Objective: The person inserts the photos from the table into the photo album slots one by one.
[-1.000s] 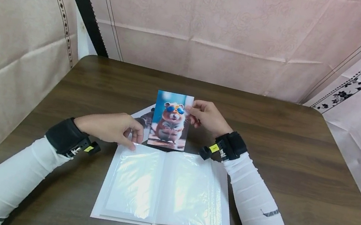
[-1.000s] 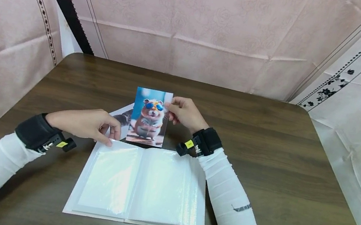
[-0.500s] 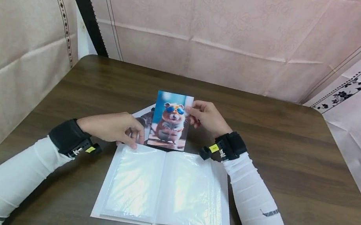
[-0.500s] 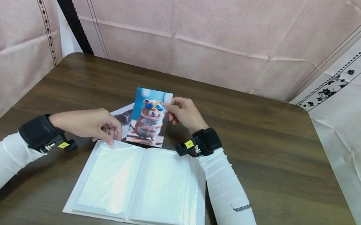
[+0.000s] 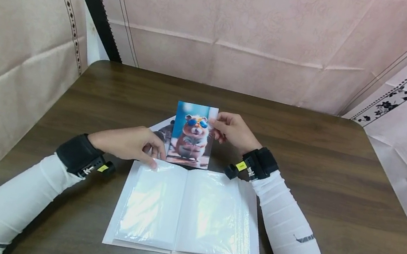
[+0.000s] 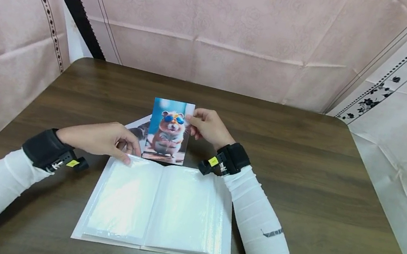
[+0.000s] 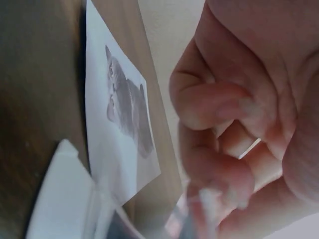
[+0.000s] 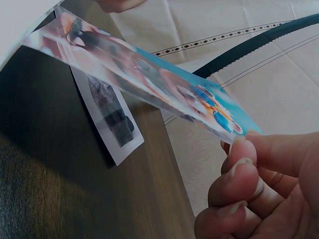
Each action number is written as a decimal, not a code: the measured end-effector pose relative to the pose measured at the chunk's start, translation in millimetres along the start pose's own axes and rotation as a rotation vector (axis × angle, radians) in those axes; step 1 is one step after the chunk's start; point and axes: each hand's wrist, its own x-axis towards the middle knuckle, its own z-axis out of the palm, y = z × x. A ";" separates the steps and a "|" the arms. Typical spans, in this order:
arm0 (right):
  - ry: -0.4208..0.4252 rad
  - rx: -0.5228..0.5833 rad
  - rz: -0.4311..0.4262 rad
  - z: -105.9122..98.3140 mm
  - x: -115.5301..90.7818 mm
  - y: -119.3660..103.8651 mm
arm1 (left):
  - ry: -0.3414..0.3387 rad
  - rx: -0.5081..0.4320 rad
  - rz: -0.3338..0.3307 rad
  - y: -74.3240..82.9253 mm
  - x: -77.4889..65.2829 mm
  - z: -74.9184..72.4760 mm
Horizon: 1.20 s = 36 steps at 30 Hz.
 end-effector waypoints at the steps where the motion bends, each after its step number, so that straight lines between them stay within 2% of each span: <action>1: -0.001 0.001 0.002 0.2 0.1 0.1 | -0.003 0.002 -0.003 0.1 0.1 0.0; 9: 0.003 -0.004 0.008 0.5 0.5 0.5 | 0.006 -0.051 -0.018 0.0 2.3 2.3; 27: 0.011 0.011 0.017 2.7 2.2 1.3 | -0.033 -0.131 0.050 0.6 2.9 3.8; 31: 0.023 0.019 0.014 2.3 1.9 0.4 | -0.030 -0.120 0.064 0.8 2.7 3.5; 36: 0.038 0.011 0.009 1.3 2.1 -0.4 | -0.004 -0.067 0.049 0.4 1.7 0.5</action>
